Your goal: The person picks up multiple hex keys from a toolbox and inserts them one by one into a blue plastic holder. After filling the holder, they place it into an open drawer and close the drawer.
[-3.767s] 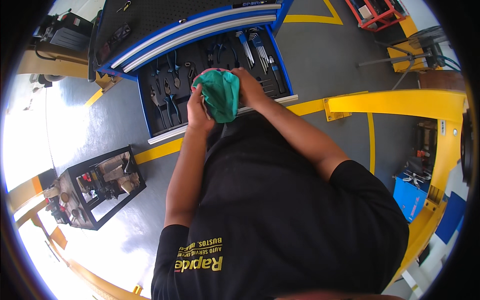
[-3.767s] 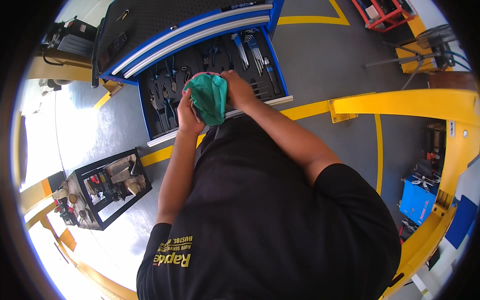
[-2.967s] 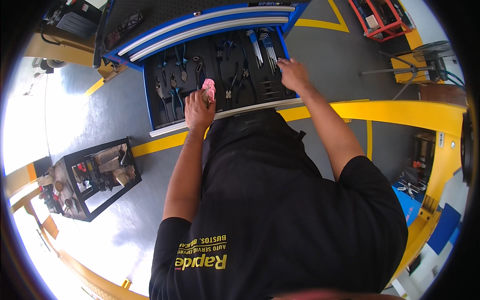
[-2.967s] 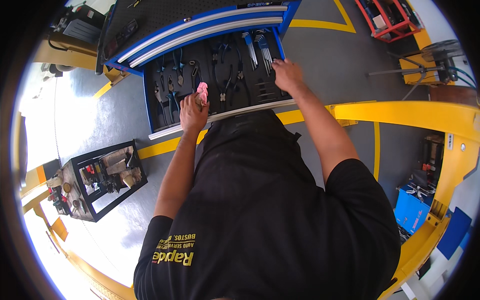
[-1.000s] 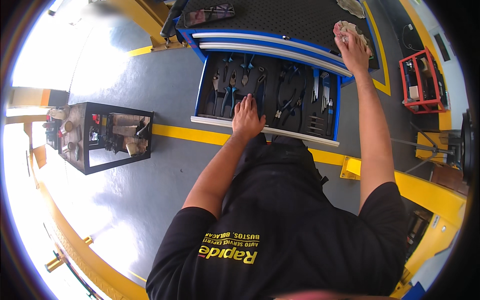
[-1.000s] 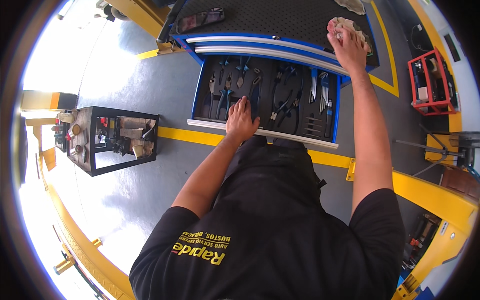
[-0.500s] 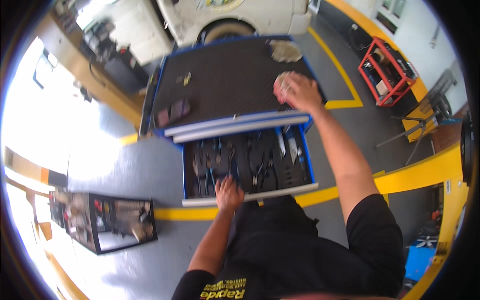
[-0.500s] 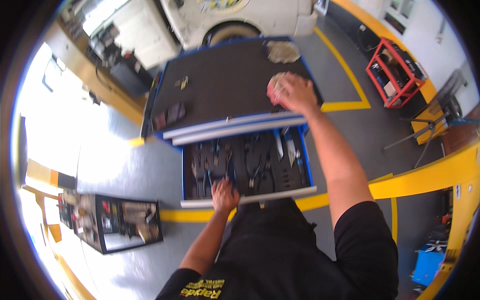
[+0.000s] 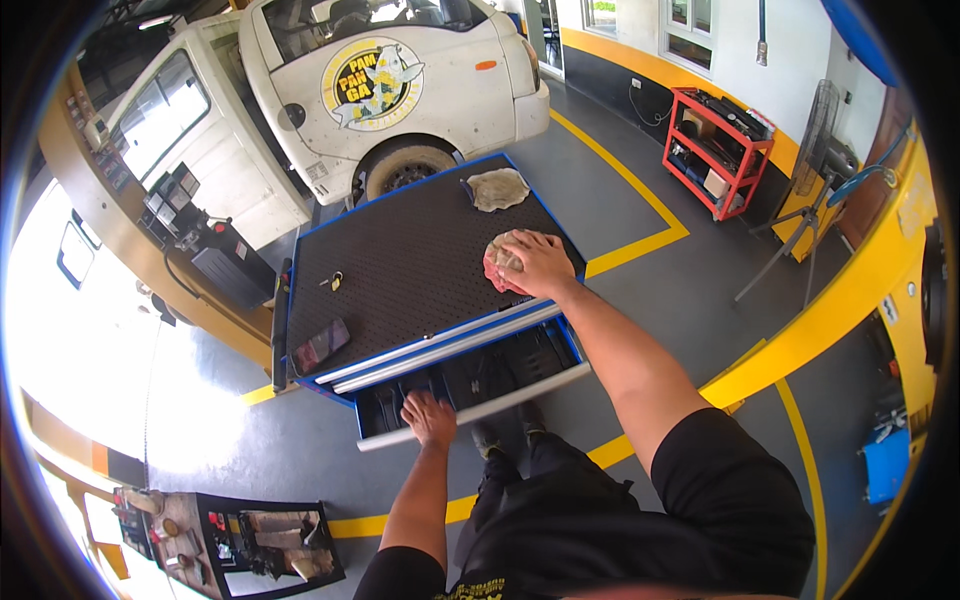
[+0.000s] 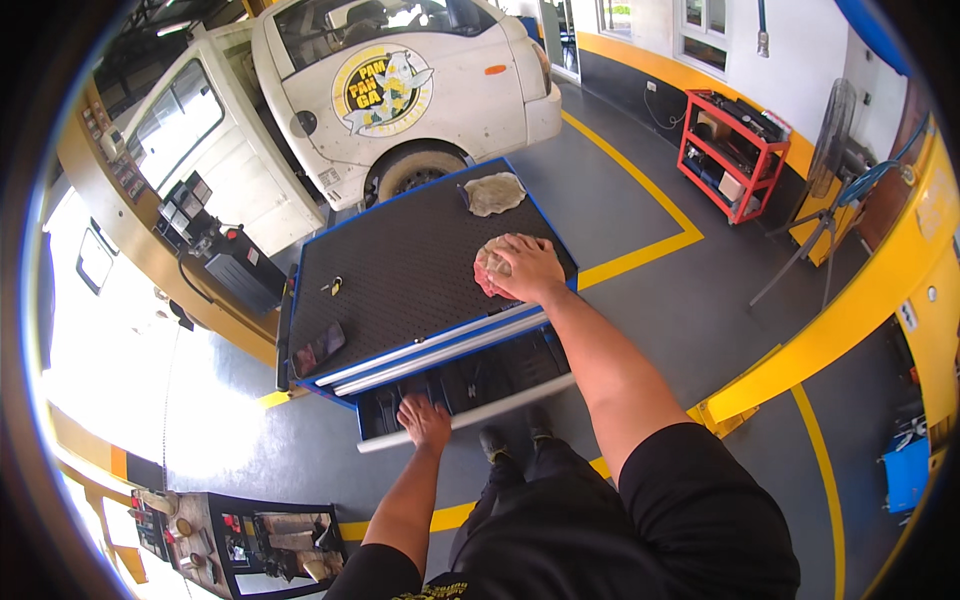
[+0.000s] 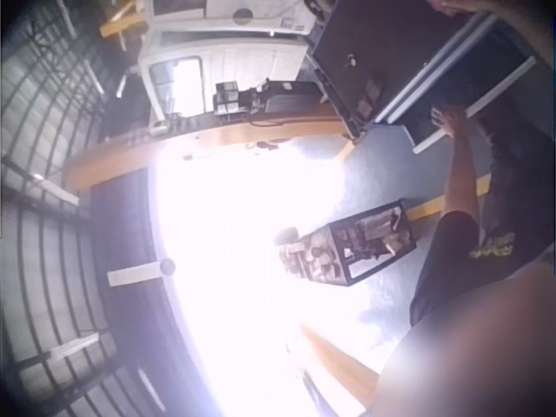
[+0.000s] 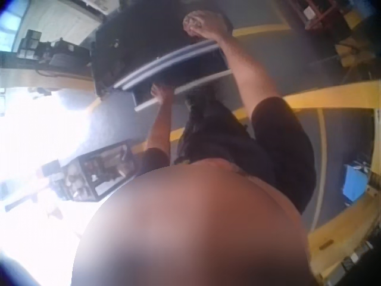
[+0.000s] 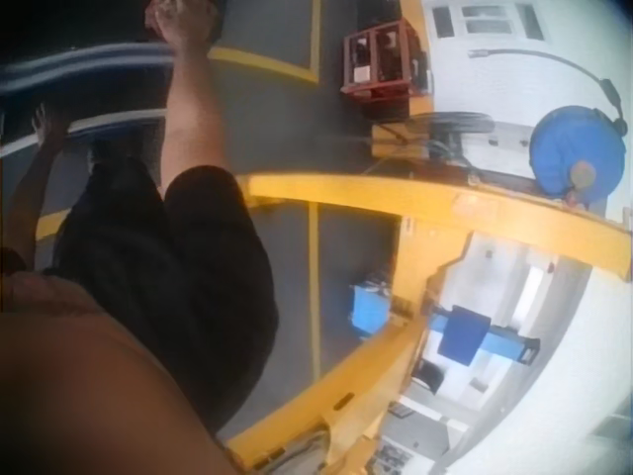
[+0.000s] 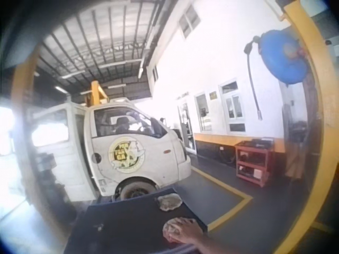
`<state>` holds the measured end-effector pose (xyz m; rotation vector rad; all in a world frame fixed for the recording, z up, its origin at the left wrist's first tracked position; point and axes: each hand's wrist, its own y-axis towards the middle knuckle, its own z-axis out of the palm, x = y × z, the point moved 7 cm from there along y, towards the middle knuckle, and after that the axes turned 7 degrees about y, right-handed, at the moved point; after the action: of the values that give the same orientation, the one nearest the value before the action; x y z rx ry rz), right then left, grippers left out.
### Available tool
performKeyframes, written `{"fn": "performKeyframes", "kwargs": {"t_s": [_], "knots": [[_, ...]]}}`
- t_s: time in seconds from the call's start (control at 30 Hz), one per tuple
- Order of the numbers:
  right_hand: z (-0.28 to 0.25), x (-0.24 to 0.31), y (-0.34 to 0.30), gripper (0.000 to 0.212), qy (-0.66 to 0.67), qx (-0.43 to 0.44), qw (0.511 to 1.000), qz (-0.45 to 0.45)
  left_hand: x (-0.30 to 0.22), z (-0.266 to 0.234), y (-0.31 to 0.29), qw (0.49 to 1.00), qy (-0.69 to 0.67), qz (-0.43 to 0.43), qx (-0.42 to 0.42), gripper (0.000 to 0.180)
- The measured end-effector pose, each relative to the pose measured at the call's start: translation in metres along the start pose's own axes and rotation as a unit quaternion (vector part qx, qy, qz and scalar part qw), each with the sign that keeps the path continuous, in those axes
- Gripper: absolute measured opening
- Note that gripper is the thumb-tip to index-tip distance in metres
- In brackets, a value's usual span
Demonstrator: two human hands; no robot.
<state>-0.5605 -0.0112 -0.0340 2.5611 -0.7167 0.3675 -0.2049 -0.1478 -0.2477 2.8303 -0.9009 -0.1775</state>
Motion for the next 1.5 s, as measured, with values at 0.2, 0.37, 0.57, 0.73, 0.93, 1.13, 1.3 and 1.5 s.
{"fn": "performKeyframes", "kwargs": {"t_s": [0.2, 0.37, 0.57, 0.73, 0.93, 1.13, 1.3, 1.5], "knots": [[0.016, -0.005, 0.003, 0.064, -0.031, 0.001, 0.999, -0.014, 0.014, 0.065, 0.009, 0.957, -0.068, -0.267, 0.095, 0.11], [0.027, -0.01, 0.01, 0.064, -0.061, 0.007, 0.998, -0.007, 0.029, 0.08, 0.054, 0.757, -0.468, -0.455, -0.008, 0.075], [0.026, -0.002, 0.005, 0.062, -0.031, 0.005, 0.999, -0.017, 0.039, 0.109, 0.079, 0.624, -0.604, -0.474, 0.144, 0.061], [0.006, 0.001, 0.01, 0.058, 0.0, -0.031, 0.999, -0.014, 0.046, 0.155, 0.076, 0.553, -0.662, -0.458, 0.216, 0.052], [-0.002, 0.01, 0.011, 0.057, -0.025, 0.006, 1.0, -0.012, 0.054, 0.194, 0.066, 0.423, -0.784, -0.43, 0.146, 0.033], [0.0, 0.014, 0.014, 0.057, -0.025, 0.022, 0.999, 0.001, 0.061, 0.192, 0.031, 0.423, -0.745, -0.491, 0.16, 0.018], [-0.002, 0.02, 0.012, 0.055, -0.009, 0.008, 1.0, -0.015, 0.066, 0.162, -0.042, 0.572, -0.679, -0.453, 0.089, 0.025], [-0.003, 0.024, 0.002, 0.054, -0.033, 0.004, 0.999, -0.004, 0.076, 0.128, -0.128, 0.631, -0.637, -0.421, 0.137, 0.037]]}}
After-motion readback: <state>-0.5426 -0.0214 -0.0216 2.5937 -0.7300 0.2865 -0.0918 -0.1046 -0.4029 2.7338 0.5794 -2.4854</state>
